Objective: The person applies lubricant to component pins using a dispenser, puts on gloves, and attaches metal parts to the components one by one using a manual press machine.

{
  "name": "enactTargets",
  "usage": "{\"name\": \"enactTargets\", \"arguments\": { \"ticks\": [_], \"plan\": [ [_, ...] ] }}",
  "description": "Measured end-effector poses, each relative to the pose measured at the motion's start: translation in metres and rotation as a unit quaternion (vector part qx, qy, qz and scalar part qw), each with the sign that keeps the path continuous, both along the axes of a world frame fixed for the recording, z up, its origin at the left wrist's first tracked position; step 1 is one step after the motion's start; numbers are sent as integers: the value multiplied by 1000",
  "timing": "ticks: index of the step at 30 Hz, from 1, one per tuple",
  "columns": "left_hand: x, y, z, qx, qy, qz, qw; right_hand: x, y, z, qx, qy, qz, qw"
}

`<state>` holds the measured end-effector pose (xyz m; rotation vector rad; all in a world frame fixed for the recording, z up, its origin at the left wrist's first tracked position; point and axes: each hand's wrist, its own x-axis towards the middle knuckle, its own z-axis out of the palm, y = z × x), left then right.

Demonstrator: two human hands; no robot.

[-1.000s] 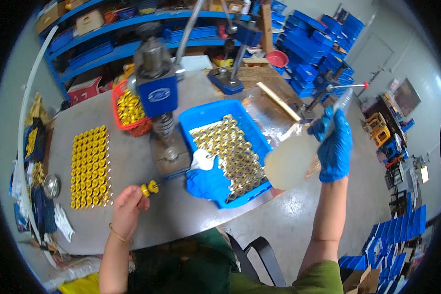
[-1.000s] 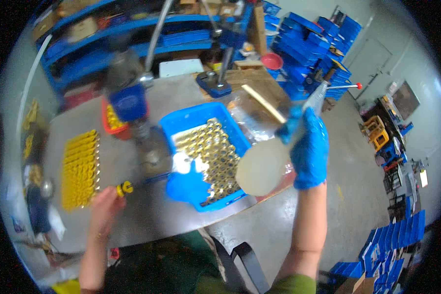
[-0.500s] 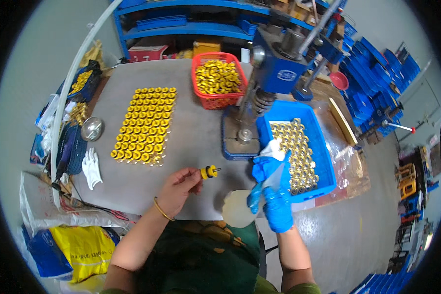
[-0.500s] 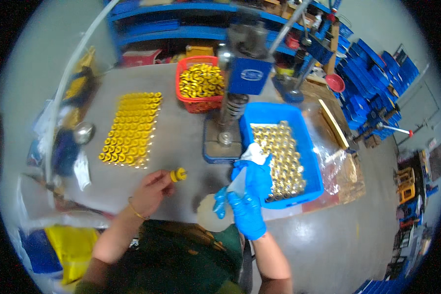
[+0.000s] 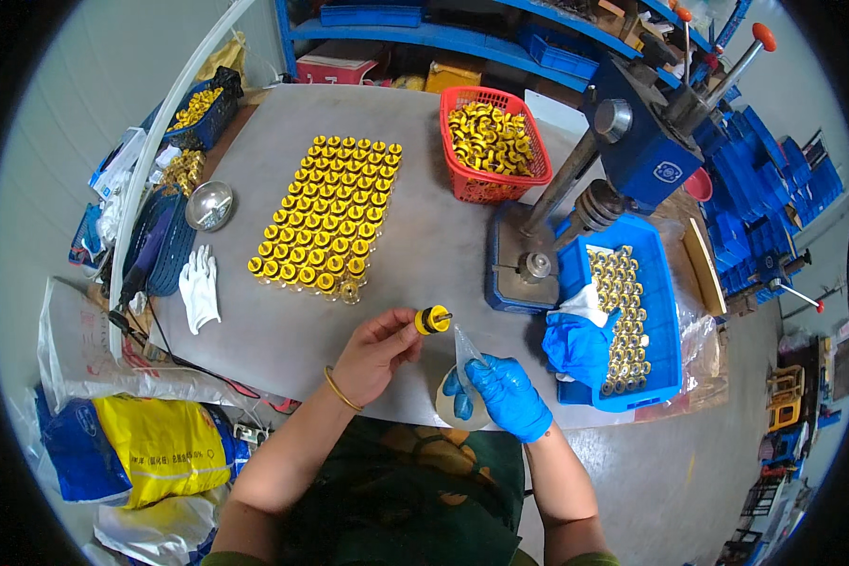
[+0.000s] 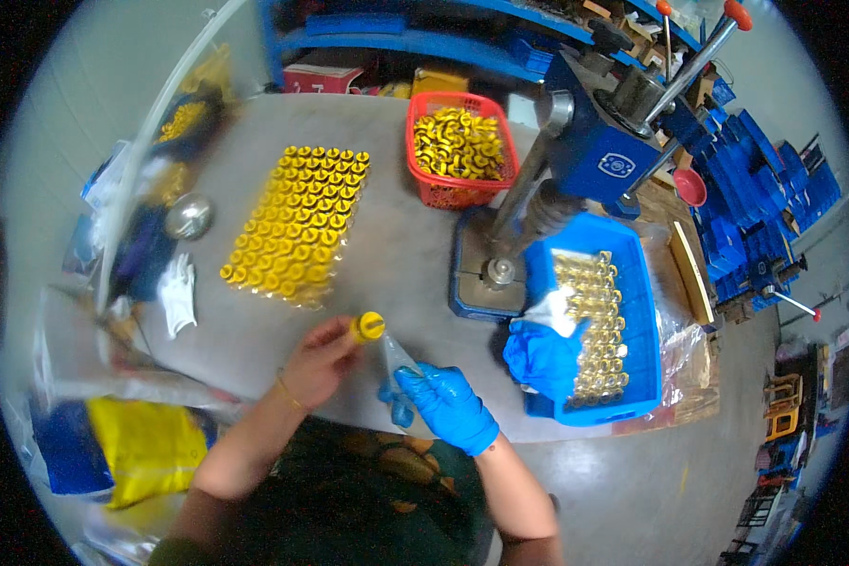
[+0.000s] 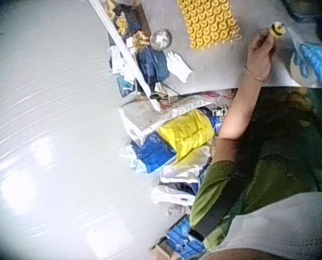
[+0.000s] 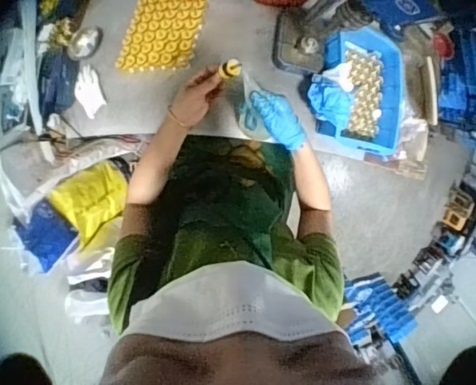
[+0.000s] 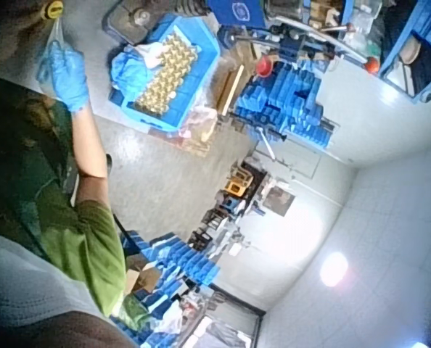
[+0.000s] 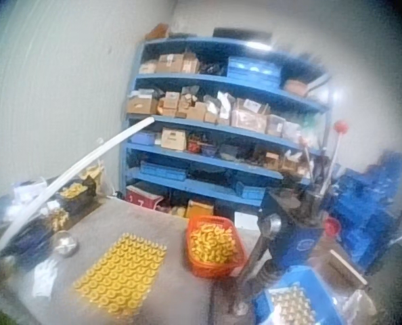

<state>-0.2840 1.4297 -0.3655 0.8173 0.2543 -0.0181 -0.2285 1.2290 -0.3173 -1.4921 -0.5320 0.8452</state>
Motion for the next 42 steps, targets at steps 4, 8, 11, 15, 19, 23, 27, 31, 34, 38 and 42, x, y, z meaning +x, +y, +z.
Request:
{"name": "enactTargets", "arguments": {
  "ticks": [4, 8, 11, 15, 19, 23, 27, 31, 34, 38, 42],
  "plan": [
    [1, 9, -12, 21, -22, -26, 999, 3, 1, 1, -18, 32, -5, 999],
    [3, 12, -14, 40, -56, -48, 996, 5, 1, -2, -23, 80, -20, 996],
    [3, 12, -14, 50, -56, -51, 996, 4, 2, 2, -37, 100, -35, 994],
    [3, 12, -15, 79, -63, -58, 993, 3, 1, 1, -43, 105, -48, 992],
    [3, 12, -18, 100, -65, -65, 991, 3, 1, 2, -47, 98, -44, 993],
    [3, 11, -17, 106, -59, -65, 990, 3, 1, 2, -57, 93, -48, 993],
    [3, 9, -9, 91, -34, -51, 994, 3, 0, -1, -55, 101, -51, 992],
    [3, 9, -11, 100, -27, -54, 993, 3, 1, 0, -52, 101, -48, 992],
    [3, 9, -9, 90, -19, -50, 995, 4, 1, 0, -54, 102, -45, 992],
    [1, 17, -25, 66, -21, -87, 994, 4, 2, 3, -65, 104, -43, 992],
    [2, 18, -29, 38, -20, -91, 995, 4, 2, 4, -70, 100, -43, 992]
  ]
}}
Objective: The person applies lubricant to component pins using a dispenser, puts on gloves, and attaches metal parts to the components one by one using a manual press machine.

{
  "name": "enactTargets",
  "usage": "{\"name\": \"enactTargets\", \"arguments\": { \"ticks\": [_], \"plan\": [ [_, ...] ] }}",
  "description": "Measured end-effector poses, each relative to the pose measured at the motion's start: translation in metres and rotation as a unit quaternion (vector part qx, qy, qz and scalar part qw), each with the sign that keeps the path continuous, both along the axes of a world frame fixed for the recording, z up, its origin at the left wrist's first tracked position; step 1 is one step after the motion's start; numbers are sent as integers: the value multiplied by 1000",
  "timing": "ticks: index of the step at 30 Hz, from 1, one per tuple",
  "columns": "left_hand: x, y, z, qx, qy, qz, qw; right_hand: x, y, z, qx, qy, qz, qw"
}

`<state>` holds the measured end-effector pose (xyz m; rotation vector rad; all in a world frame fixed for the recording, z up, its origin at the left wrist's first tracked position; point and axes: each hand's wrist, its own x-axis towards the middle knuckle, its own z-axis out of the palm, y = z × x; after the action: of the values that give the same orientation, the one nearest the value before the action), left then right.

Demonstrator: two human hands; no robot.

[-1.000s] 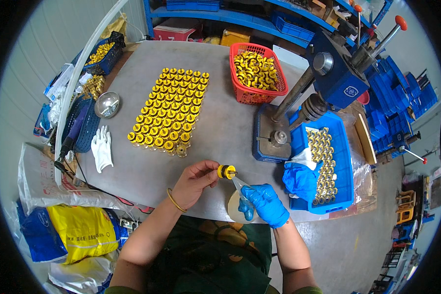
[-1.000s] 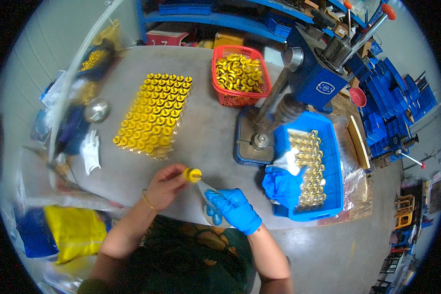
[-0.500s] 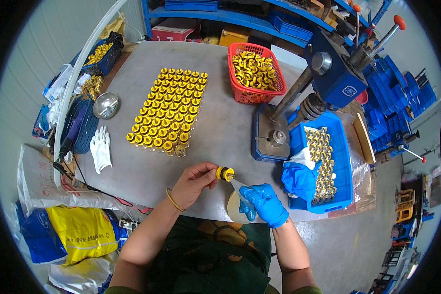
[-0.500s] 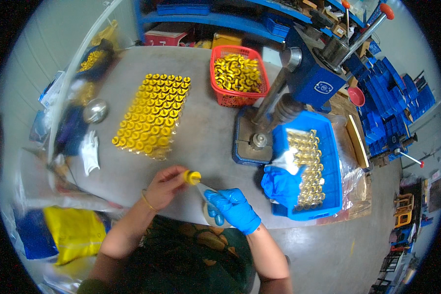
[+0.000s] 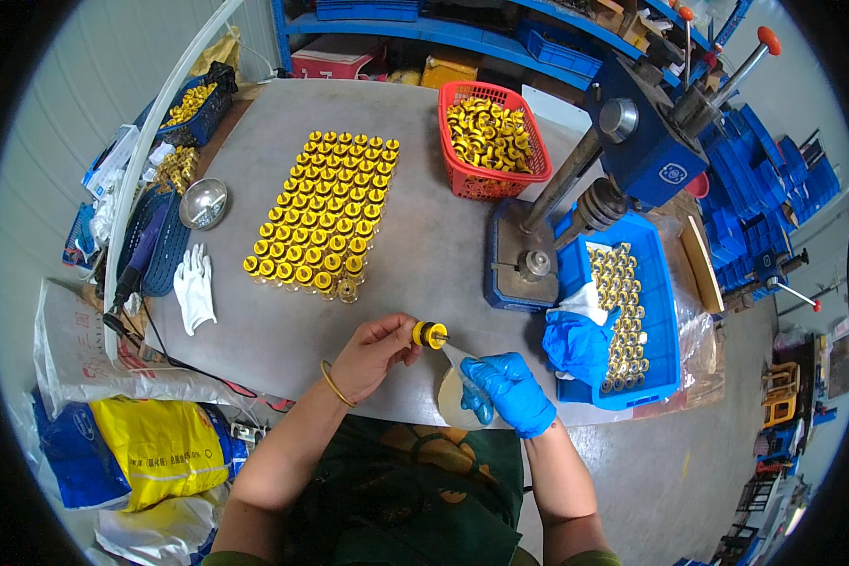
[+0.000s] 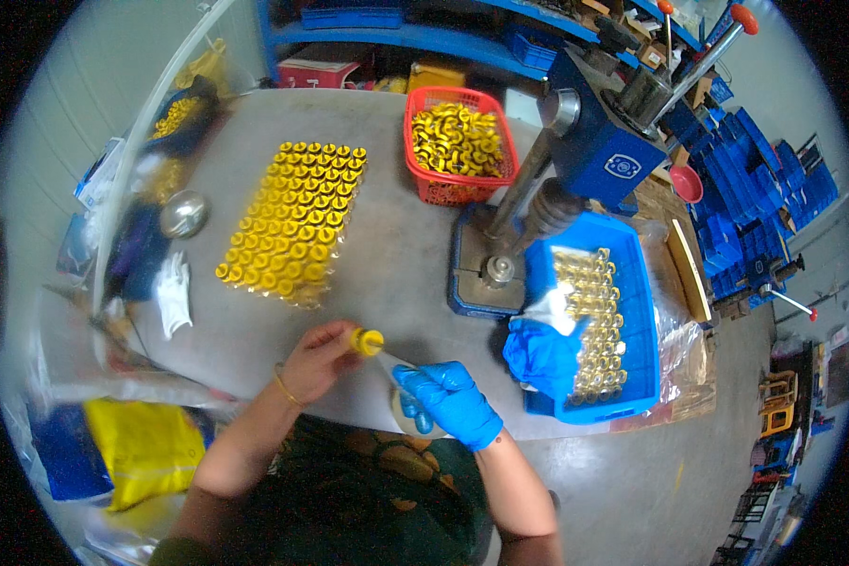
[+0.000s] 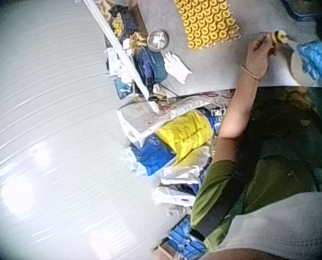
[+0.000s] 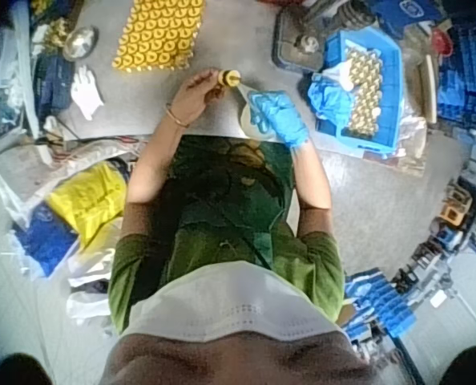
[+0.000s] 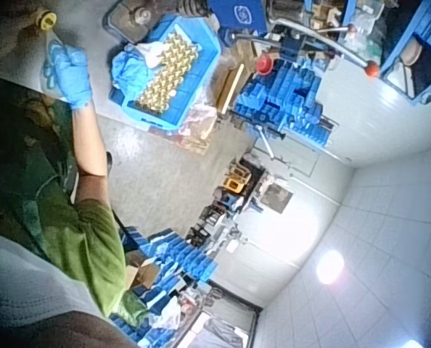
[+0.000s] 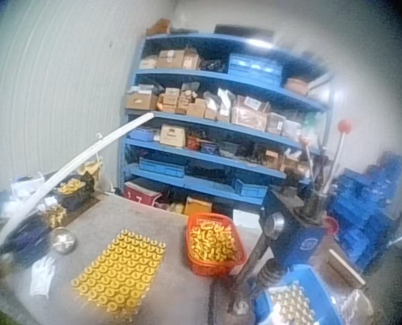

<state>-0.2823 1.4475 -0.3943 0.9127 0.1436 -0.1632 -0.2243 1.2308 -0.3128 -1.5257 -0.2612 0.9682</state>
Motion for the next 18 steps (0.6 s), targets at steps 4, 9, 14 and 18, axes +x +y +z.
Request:
{"name": "enactTargets", "arguments": {
  "ticks": [4, 9, 14, 18],
  "plan": [
    [0, 0, -4, -47, -10, -9, 999, 1, -2, -2, 5, 3, -4, 1000],
    [0, 0, -3, -54, -18, -19, 998, 0, -1, -2, -7, 14, -7, 1000],
    [0, -2, -6, -24, -6, -12, 1000, -2, 0, -1, 9, 10, -7, 1000],
    [-1, -2, -4, -22, 2, -10, 1000, -2, 1, -1, -4, 14, -6, 1000]
  ]
}}
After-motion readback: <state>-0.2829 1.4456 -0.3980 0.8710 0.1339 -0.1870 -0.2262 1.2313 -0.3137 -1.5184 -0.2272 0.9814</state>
